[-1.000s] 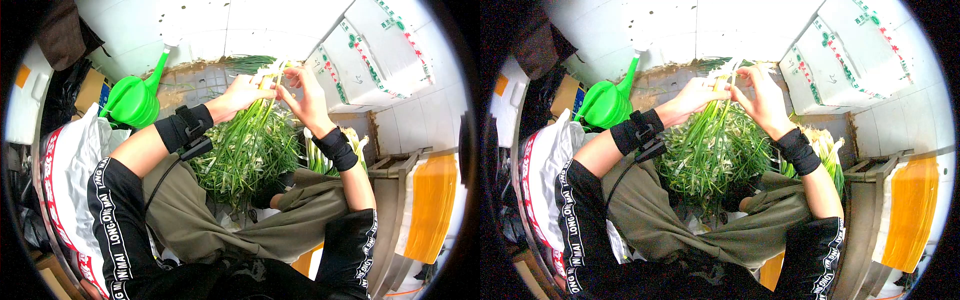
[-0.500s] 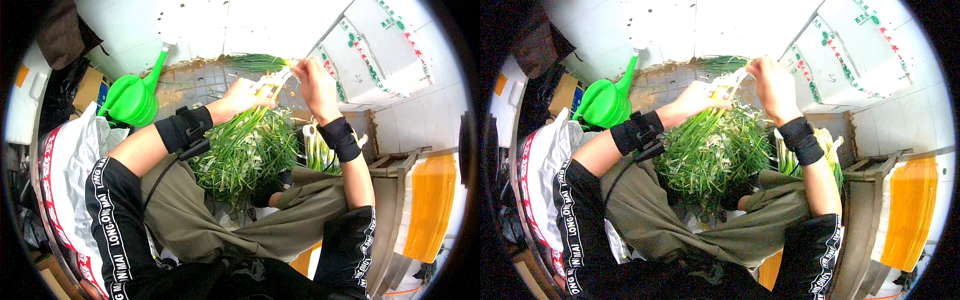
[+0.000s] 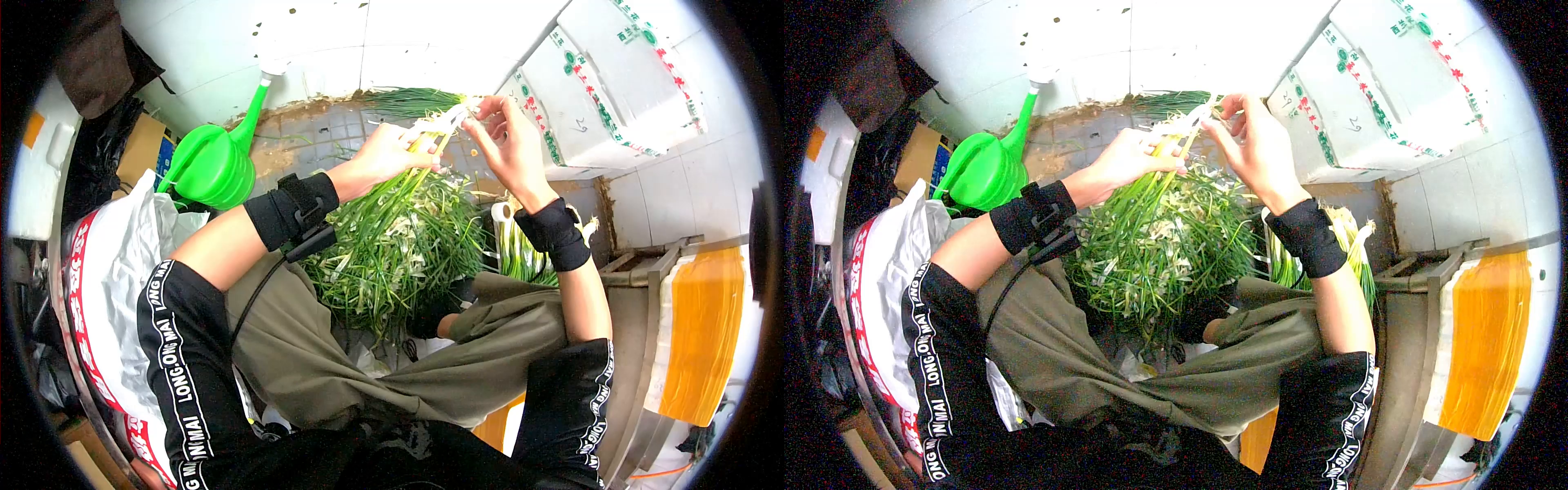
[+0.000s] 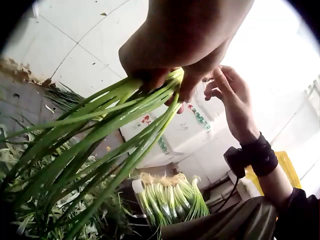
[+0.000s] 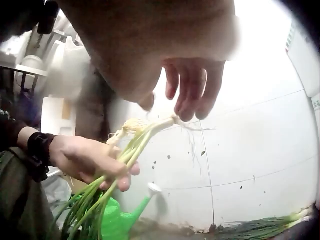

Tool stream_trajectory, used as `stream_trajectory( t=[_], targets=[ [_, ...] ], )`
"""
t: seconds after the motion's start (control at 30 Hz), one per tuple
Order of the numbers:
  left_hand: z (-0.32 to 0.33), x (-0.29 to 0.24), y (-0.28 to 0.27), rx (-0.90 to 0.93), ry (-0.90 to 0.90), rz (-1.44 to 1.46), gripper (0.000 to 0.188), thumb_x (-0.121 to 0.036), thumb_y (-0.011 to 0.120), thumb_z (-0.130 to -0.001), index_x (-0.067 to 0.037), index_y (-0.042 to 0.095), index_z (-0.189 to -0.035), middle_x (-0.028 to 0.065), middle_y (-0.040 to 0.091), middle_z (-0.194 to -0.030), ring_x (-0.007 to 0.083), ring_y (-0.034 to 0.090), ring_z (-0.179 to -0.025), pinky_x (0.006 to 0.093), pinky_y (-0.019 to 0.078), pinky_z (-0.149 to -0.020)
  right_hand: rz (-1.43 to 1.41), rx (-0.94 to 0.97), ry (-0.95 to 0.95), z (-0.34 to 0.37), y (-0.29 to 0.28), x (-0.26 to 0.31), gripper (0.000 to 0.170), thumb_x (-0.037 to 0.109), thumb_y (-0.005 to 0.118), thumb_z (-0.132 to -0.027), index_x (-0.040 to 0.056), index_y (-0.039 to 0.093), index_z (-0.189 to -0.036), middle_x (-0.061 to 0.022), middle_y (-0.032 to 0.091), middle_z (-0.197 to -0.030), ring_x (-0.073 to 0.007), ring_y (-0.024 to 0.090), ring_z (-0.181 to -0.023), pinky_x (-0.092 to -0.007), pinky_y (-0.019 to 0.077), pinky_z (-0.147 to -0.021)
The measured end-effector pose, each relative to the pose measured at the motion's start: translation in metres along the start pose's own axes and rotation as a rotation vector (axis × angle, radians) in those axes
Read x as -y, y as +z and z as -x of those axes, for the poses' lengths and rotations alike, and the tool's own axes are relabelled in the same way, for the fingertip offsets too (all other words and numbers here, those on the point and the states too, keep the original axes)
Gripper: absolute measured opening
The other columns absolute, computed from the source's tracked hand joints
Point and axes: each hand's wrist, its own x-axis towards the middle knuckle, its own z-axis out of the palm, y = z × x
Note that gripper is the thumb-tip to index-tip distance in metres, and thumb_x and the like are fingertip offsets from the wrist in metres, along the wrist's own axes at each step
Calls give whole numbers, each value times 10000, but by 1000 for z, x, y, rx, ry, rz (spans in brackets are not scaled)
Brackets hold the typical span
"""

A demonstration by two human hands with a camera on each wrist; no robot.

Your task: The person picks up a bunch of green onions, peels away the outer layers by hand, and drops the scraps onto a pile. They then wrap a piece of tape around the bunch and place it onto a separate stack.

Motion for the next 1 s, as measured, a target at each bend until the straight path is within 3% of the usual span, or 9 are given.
stream_trajectory(
  t=[0.1,0.23,0.3,0.47,0.63,0.77,0.83,1.0],
  targets=[
    [-3,9,-3,-45,17,-116,271,-163,762,-842,-17,707,-1063,13,715,-943,76,633,-849,249,487,-782,8,19,-61,2,4,5,273,218,727,-877,53,592,-1048,-72,635,-897,-166,617,-722,-305,513,-645],
    [-5,9,-4,-105,9,-361,298,-211,787,-820,-23,721,-1042,-1,704,-868,73,597,-766,262,479,-732,152,63,-176,5,7,-2,241,185,724,-857,57,605,-1024,-91,618,-875,-247,631,-738,-345,523,-679],
    [1,4,-2,-165,55,-444,312,-250,813,-740,-21,744,-939,93,680,-697,132,604,-616,325,483,-610,184,61,-197,6,5,-8,213,171,715,-855,54,600,-992,-98,613,-866,-265,629,-737,-358,521,-678],
    [5,-1,0,-169,112,-482,339,-245,810,-738,-10,735,-970,121,681,-695,153,607,-597,338,491,-611,331,64,-280,4,5,-15,140,140,662,-874,44,568,-913,-118,587,-831,-297,624,-745,-381,515,-673],
    [2,1,0,-166,138,-524,328,-228,798,-738,-5,730,-969,128,666,-670,165,604,-577,341,489,-595,565,232,-303,2,14,-16,119,81,543,-888,-10,510,-958,-181,560,-880,-322,633,-815,-390,520,-696],
    [2,-4,1,-161,109,-504,299,-218,777,-733,-16,741,-952,109,666,-661,158,609,-580,337,488,-589,629,178,-302,-2,19,-27,122,54,517,-870,-21,492,-965,-195,557,-907,-333,634,-835,-397,522,-700],
    [0,-5,0,-169,97,-483,292,-220,773,-731,-22,745,-945,101,668,-660,156,610,-581,335,488,-587,577,95,-306,-4,20,-30,142,121,547,-948,8,463,-929,-165,542,-850,-343,622,-754,-412,519,-643],
    [-3,-11,-5,-120,18,-474,336,-301,802,-734,-73,758,-978,41,672,-710,105,567,-638,301,459,-625,562,71,-231,-7,17,-26,132,126,538,-954,9,479,-940,-178,558,-869,-361,625,-735,-428,521,-640]
  ],
)
